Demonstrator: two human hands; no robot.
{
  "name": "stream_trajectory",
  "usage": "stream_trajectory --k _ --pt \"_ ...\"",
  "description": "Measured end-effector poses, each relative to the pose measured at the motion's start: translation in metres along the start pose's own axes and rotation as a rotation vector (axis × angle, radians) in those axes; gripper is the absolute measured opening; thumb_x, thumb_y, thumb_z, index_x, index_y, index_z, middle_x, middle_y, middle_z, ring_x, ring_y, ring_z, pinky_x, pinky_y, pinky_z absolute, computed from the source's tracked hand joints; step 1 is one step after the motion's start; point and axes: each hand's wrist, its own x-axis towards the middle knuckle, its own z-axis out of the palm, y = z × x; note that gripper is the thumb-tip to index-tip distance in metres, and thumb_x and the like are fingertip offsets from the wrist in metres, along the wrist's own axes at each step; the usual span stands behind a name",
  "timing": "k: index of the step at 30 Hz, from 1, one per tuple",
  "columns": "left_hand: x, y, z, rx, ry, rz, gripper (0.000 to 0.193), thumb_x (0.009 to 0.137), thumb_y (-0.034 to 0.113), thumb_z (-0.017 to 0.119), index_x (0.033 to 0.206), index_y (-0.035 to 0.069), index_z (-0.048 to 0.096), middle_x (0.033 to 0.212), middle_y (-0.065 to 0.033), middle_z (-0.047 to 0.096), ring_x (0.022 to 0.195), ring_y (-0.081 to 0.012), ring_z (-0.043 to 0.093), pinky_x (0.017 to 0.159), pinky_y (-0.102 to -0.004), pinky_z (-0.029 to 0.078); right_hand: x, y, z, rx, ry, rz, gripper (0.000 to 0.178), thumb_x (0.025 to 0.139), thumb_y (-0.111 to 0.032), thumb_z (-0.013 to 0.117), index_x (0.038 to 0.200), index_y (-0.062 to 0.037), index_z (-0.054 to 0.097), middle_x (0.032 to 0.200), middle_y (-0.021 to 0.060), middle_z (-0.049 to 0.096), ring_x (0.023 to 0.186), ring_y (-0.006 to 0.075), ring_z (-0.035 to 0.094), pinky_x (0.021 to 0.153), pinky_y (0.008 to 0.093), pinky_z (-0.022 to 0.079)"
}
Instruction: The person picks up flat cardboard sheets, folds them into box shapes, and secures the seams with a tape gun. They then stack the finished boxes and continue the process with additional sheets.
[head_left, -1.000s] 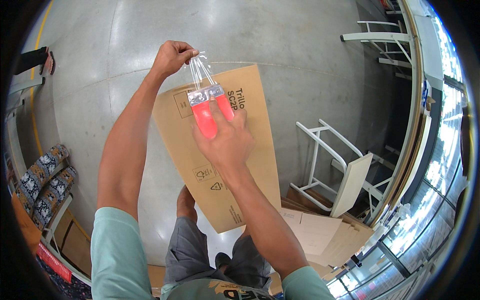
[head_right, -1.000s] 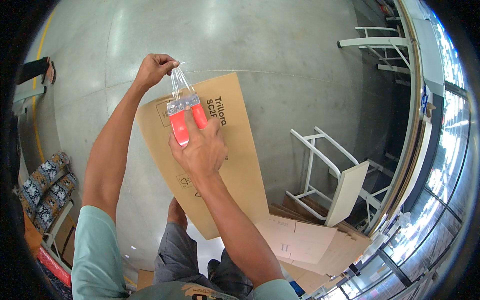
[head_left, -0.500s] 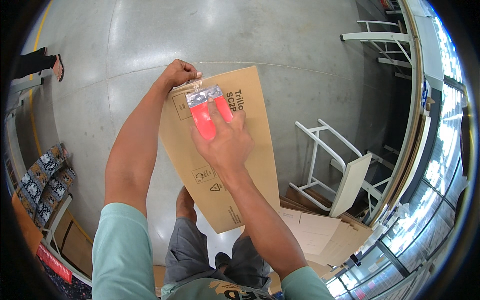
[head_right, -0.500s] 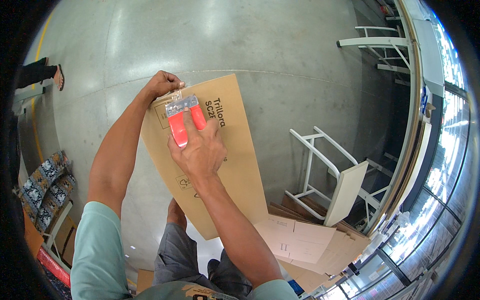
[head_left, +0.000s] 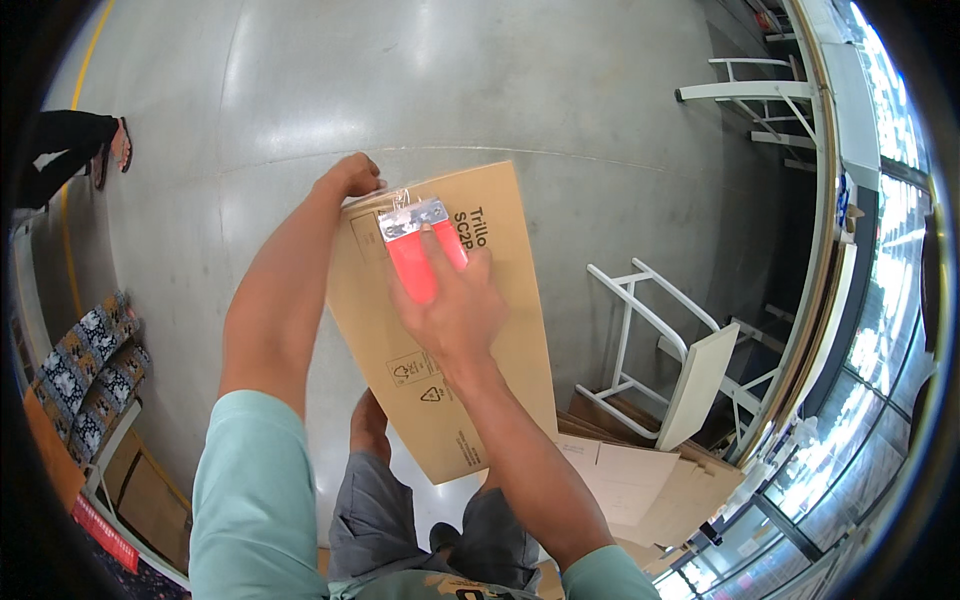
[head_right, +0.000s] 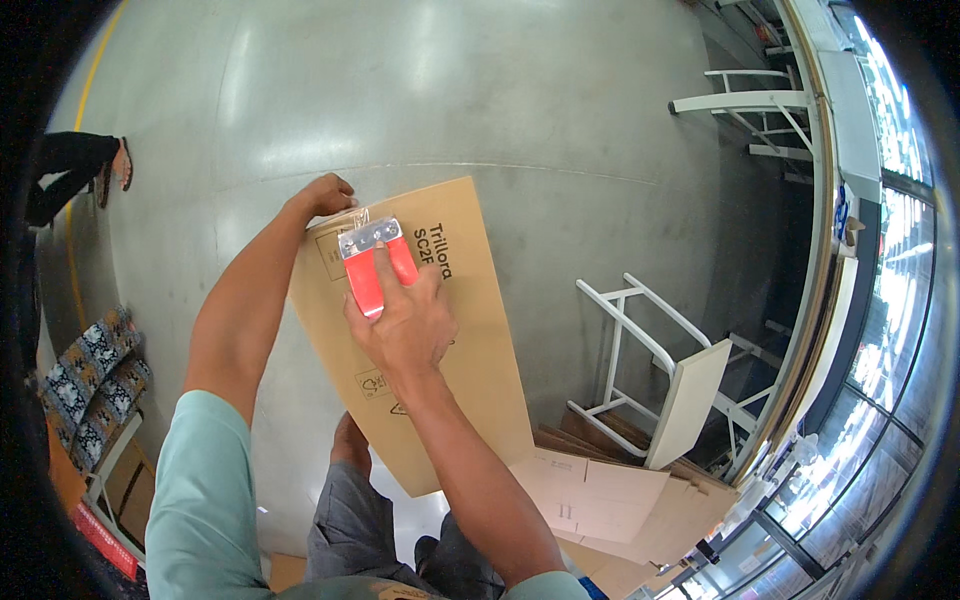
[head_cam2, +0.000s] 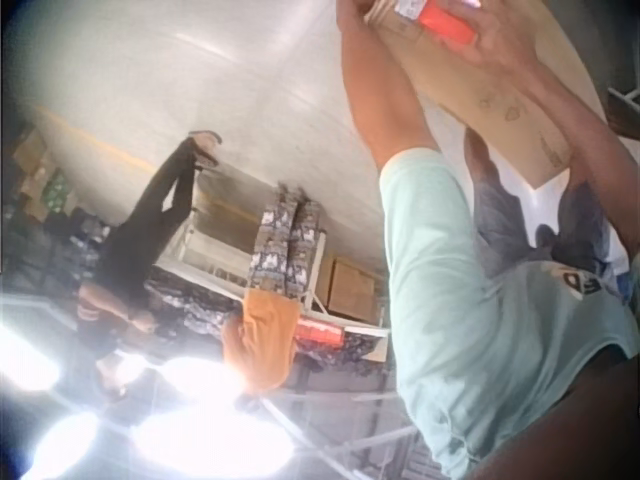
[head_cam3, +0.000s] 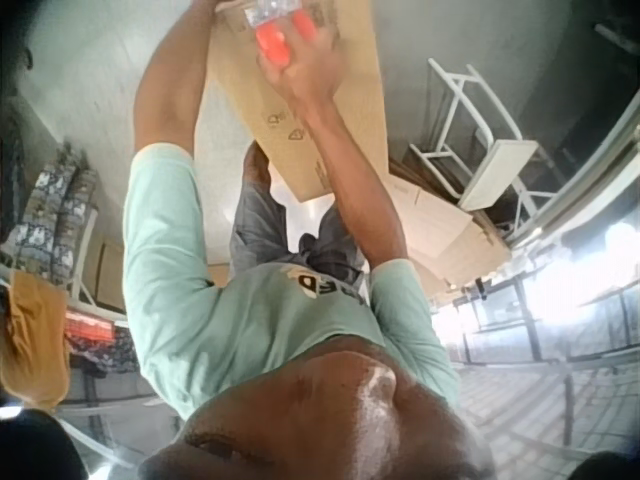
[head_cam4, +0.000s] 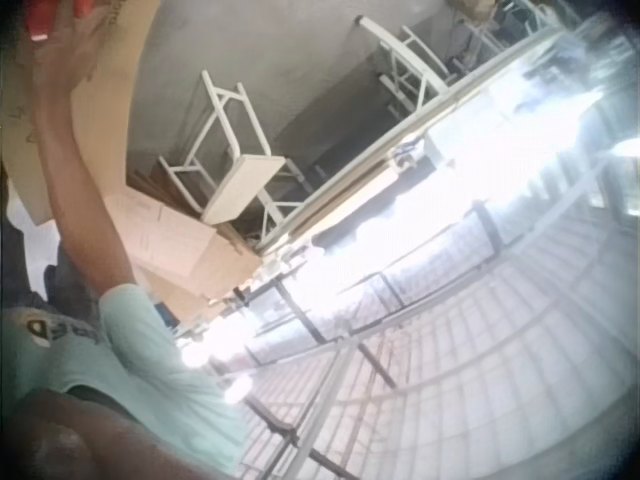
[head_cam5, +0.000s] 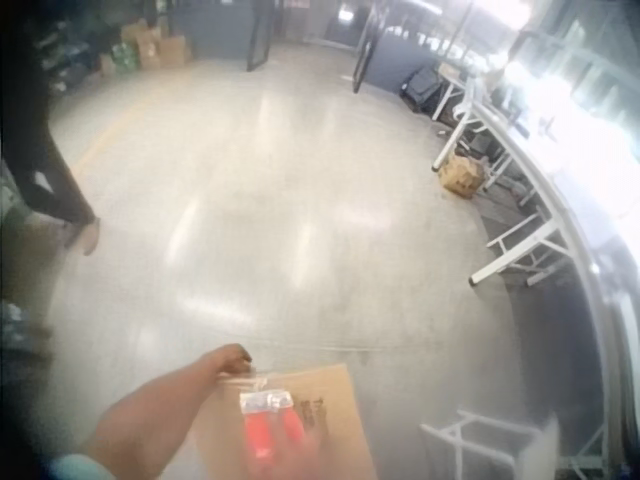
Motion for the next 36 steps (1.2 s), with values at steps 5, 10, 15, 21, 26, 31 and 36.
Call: stream_trajectory --k 5,10,15,21,26,31,36 --pt "-0.040 0.052 -0.019 -0.138 -0.117 -0.054 0.079 0.101 0.068 0.038 0.120 0.000 0.073 0.132 -0.0267 0.065 0.125 -0.0376 0.059 0.107 -0.0485 0.044 -0.001 0.003 0.002 0.073 -0.024 -0.006 0.068 0.072 -0.043 0.083 0.135 -0.0243 0.067 0.102 0.0138 0.052 0.080 0.0317 0.063 0.059 0.0445 0.053" --pt "-0.056 0.090 -0.008 -0.313 -0.314 -0.177 0.103 0.093 0.086 0.020 0.140 0.004 0.061 0.153 -0.0241 0.048 0.145 -0.0405 0.040 0.118 -0.0542 0.032 0.000 0.004 0.003 0.088 -0.041 0.018 0.067 0.072 -0.043 0.083 0.134 -0.0233 0.067 0.102 0.0145 0.053 0.080 0.0320 0.064 0.058 0.0440 0.054" --pt "-0.053 0.094 -0.008 -0.359 -0.159 -0.243 0.109 0.090 0.089 0.023 0.149 0.002 0.052 0.156 -0.0249 0.045 0.149 -0.0404 0.035 0.121 -0.0535 0.028 -0.001 0.005 0.001 0.077 -0.008 0.001 0.063 0.075 -0.048 0.081 0.133 -0.0253 0.069 0.101 0.0116 0.055 0.074 0.0281 0.066 0.062 0.0408 0.055" --pt "-0.075 0.084 0.003 -0.331 -0.137 -0.101 0.109 0.092 0.087 0.023 0.149 -0.002 0.051 0.155 -0.0252 0.045 0.148 -0.0394 0.038 0.122 -0.0507 0.026 -0.003 0.006 -0.003 0.107 -0.123 0.016 0.067 0.075 -0.044 0.082 0.135 -0.0207 0.066 0.110 0.0180 0.052 0.071 0.0331 0.066 0.058 0.0424 0.055" --pt "-0.075 0.072 0.005 -0.395 -0.053 -0.058 0.112 0.092 0.087 0.023 0.149 -0.006 0.047 0.156 -0.0244 0.046 0.147 -0.0393 0.039 0.122 -0.0492 0.028 0.001 0.003 -0.011 0.075 -0.100 -0.014 0.070 0.071 -0.045 0.083 0.137 -0.0238 0.068 0.105 0.0166 0.055 0.066 0.0313 0.067 0.059 0.0422 0.056" --pt "-0.074 0.061 0.004 -0.403 0.032 0.117 0.101 0.097 0.078 0.030 0.136 -0.011 0.059 0.142 -0.0249 0.059 0.136 -0.0386 0.053 0.117 -0.0436 0.036 0.002 -0.001 -0.020 0.032 -0.172 0.003 0.070 0.070 -0.043 0.083 0.136 -0.0228 0.068 0.106 0.0170 0.056 0.070 0.0320 0.069 0.061 0.0426 0.057" --pt "-0.076 0.066 0.002 -0.237 0.067 0.080 0.083 0.100 0.069 0.036 0.112 -0.003 0.075 0.105 -0.0271 0.074 0.104 -0.0394 0.069 0.096 -0.0478 0.050 -0.014 0.003 -0.027 0.045 -0.210 0.011 0.072 0.070 -0.043 0.084 0.137 -0.0220 0.067 0.106 0.0165 0.055 0.074 0.0327 0.069 0.067 0.0430 0.057"
